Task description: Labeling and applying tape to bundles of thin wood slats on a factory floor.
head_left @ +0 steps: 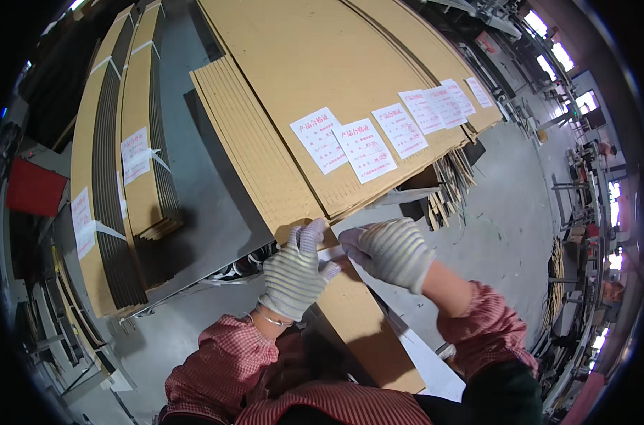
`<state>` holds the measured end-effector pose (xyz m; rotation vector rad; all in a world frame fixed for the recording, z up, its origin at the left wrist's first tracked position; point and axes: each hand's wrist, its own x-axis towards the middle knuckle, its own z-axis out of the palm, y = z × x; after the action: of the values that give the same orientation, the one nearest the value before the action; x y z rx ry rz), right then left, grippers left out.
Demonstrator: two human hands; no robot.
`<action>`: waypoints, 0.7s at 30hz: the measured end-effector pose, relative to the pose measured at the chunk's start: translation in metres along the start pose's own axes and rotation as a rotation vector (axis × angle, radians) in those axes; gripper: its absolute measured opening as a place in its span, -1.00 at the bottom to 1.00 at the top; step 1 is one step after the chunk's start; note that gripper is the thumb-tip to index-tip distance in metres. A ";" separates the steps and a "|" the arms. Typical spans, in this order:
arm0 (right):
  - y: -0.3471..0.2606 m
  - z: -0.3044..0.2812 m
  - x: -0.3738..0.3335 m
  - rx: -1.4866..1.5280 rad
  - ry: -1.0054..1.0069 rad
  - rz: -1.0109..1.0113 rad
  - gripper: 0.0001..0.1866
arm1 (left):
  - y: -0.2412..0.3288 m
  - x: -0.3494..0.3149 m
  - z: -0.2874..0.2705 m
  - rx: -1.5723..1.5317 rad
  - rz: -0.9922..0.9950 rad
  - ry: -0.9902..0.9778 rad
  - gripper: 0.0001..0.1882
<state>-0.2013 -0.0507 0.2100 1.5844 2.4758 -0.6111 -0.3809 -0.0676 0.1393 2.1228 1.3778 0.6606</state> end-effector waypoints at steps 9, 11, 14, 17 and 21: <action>0.024 0.081 -0.003 0.883 0.195 0.361 -0.49 | -0.005 -0.006 0.021 -0.708 -0.616 0.210 -0.07; -0.005 0.057 -0.037 0.647 -0.021 0.091 -0.45 | -0.021 -0.088 0.062 -0.581 -0.357 -0.045 -0.02; 0.029 0.050 -0.065 0.536 -0.679 0.010 -0.29 | 0.042 -0.113 0.005 -0.060 -0.151 -0.330 -0.12; 0.019 0.050 -0.037 0.749 -0.084 0.302 -0.27 | -0.012 -0.075 0.044 -1.179 -0.675 -0.137 -0.38; -0.004 0.061 -0.023 0.552 -0.086 0.265 -0.30 | 0.019 -0.038 0.018 -1.138 -0.717 0.112 -0.51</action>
<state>-0.2008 -0.0960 0.1627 1.9650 2.0840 -1.3647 -0.3699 -0.1123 0.1341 0.6612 1.2218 0.9299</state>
